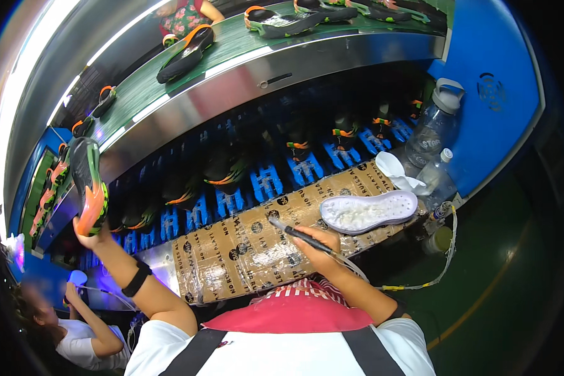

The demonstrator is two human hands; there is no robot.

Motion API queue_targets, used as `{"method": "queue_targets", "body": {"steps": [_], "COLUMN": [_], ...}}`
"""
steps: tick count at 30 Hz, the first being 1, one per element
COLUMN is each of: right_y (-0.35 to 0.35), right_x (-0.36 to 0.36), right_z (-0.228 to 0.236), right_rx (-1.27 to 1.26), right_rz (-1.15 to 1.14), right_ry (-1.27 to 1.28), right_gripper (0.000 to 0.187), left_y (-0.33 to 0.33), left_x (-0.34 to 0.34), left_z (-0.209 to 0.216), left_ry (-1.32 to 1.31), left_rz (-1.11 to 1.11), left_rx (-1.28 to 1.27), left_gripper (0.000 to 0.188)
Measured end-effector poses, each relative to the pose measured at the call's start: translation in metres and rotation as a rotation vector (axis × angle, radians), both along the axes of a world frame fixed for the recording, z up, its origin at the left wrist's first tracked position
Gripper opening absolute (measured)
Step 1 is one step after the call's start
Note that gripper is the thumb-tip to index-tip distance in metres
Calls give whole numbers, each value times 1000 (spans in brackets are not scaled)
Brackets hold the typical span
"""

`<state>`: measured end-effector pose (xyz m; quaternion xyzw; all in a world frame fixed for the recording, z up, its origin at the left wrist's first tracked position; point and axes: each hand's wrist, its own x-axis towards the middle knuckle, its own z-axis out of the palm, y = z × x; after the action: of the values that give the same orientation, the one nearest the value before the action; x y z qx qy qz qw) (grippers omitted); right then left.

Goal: Applying adhesive to the outsoles of shoes using a brush on a manufacturing line.

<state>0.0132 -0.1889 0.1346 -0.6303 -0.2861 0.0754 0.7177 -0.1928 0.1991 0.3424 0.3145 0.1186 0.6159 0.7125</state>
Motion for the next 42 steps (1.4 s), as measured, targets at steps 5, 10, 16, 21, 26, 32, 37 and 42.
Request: {"method": "queue_targets", "body": {"steps": [5, 10, 16, 21, 26, 32, 37, 42], "right_y": [-6, -4, 5, 5, 19, 52, 60, 53], "right_x": [-7, -3, 5, 8, -4, 0, -15, -13], "right_z": [7, -1, 12, 29, 80, 97, 93, 89], "right_rx": [-30, 86, 266, 95, 42, 18, 17, 49], "right_rz": [62, 10, 60, 150, 258, 4, 326, 168], "right_ry": [55, 154, 240, 152, -152, -673, -821, -736], "right_gripper": [23, 23, 50, 20, 16, 20, 22, 24], "left_y": [-29, -98, -160, -180, -196, -222, -214, -206], "left_x": [61, 70, 65, 74, 82, 82, 77, 75], "left_z": [-39, -74, -132, -169, -199, -212, -220, -220], "left_ry": [-312, -182, 68, 121, 122, 144, 125, -45], "left_rz": [-863, -796, -833, -962, -1094, -1208, -1231, -1262], "left_rx": [364, 271, -123, -265, -321, -289, -390, -327], "left_gripper": [70, 70, 73, 70, 59, 59, 62, 67]}}
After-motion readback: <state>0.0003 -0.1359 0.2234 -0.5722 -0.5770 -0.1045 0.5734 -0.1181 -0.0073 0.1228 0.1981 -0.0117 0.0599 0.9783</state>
